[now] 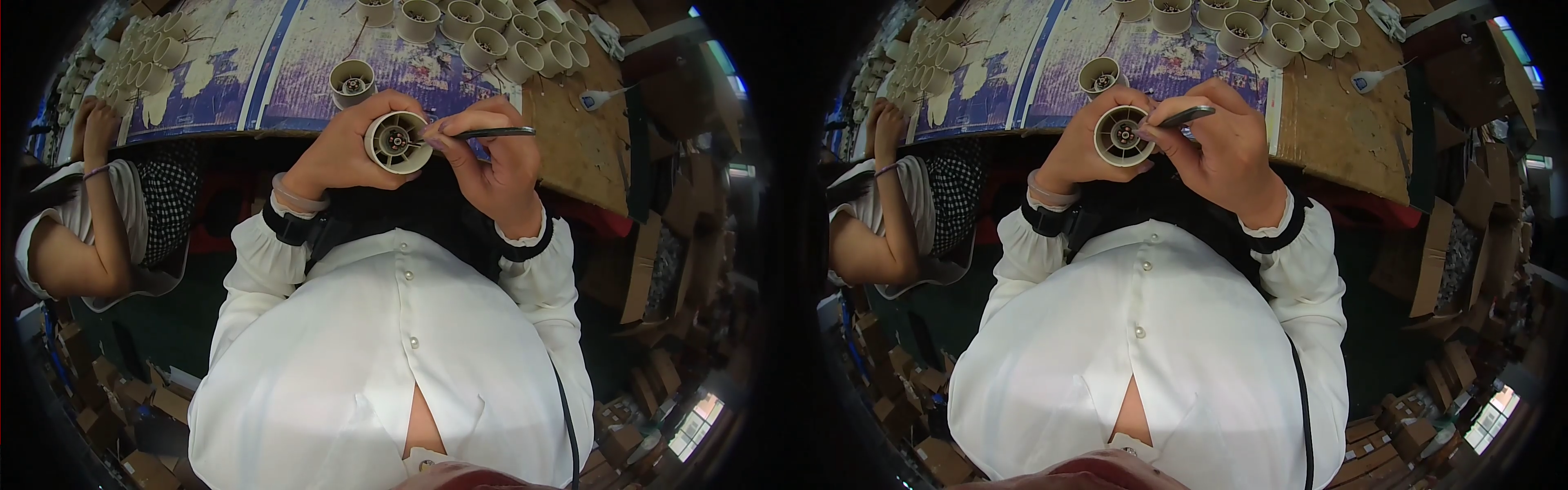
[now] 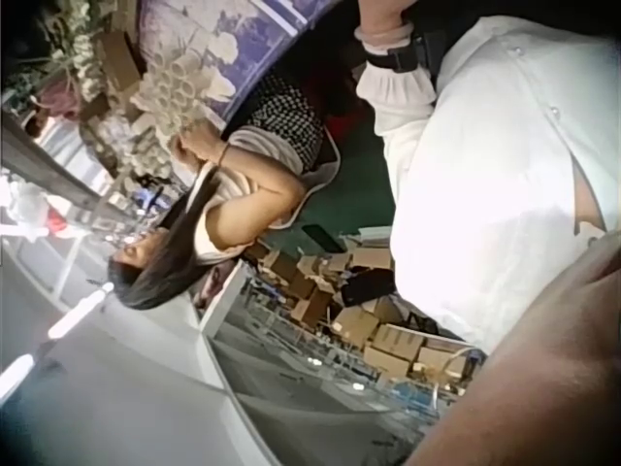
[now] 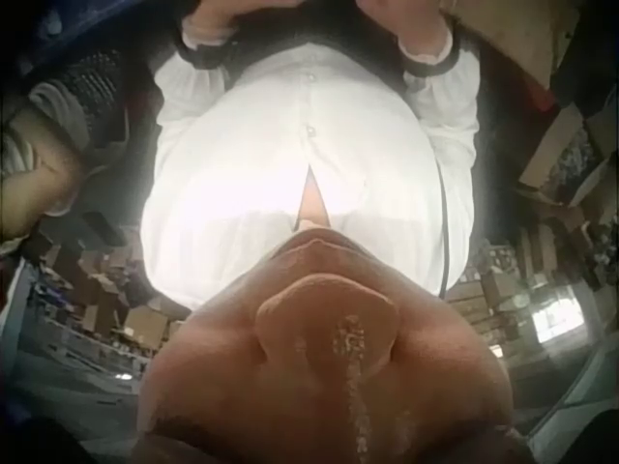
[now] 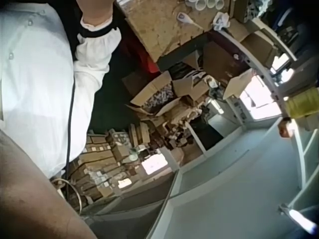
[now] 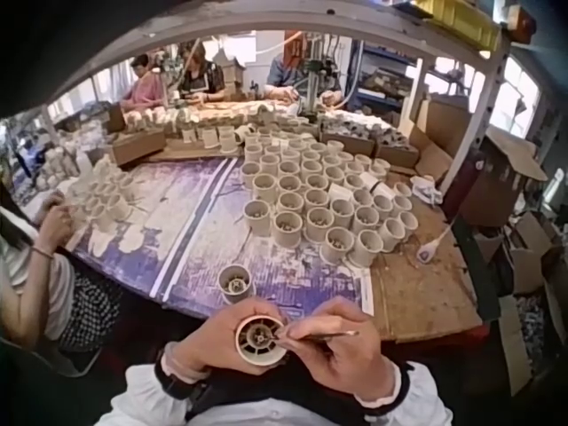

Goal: The person applies glue to a plastic housing, inserts a motor, and uses tweezers to pull wires through a hole in the housing before applying more glue.

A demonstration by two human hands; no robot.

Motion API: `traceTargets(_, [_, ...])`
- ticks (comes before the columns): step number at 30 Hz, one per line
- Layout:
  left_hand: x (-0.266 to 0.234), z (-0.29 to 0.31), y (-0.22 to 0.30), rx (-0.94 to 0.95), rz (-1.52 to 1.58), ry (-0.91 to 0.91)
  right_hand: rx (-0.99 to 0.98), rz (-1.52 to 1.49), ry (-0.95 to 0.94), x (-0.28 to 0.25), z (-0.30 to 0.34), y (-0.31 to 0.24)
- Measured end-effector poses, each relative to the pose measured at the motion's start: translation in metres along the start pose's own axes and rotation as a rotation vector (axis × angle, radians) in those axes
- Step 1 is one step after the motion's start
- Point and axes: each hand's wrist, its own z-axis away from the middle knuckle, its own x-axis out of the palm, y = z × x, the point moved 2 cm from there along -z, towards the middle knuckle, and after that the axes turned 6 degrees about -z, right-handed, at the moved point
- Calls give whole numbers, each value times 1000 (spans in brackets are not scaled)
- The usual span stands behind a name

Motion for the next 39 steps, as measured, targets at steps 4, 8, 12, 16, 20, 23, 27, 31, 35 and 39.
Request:
traceTargets(4, [1, 0, 3, -12, 3, 2, -26, 18, -3, 2, 1, 0])
traceTargets(8, [2, 0, 3, -35, 2, -10, -21, 8, -3, 1, 2, 4])
traceTargets(12, [2, 1, 4, -34, 8, -3, -8, -6, 1, 0, 2, 4])
traceTargets(16, [1, 1, 2, -56, 22, -5, -5, 2, -1, 2, 2, 4])
traceTargets(20, [3, 2, -5, -42, 26, -2, -14, 13, -19, 2, 4, 5])
traceTargets(23, [3, 3, -6, 38, -21, 8, 62, -78, 27, -5, 10, 5])
traceTargets(27, [1, 13, -2, -78, 38, -6, 264, -324, 216, -22, 8, 8])
traceTargets(31, [-15, 25, -6, 219, -499, 23, 389, -435, 338, -26, -3, 20])
traceTargets(35, [-20, 30, -7, 221, -697, 249, 534, -357, 227, -18, -15, 54])
traceTargets(39, [-29, 23, -13, 216, -748, 370, 553, -108, 69, -5, -36, 86])
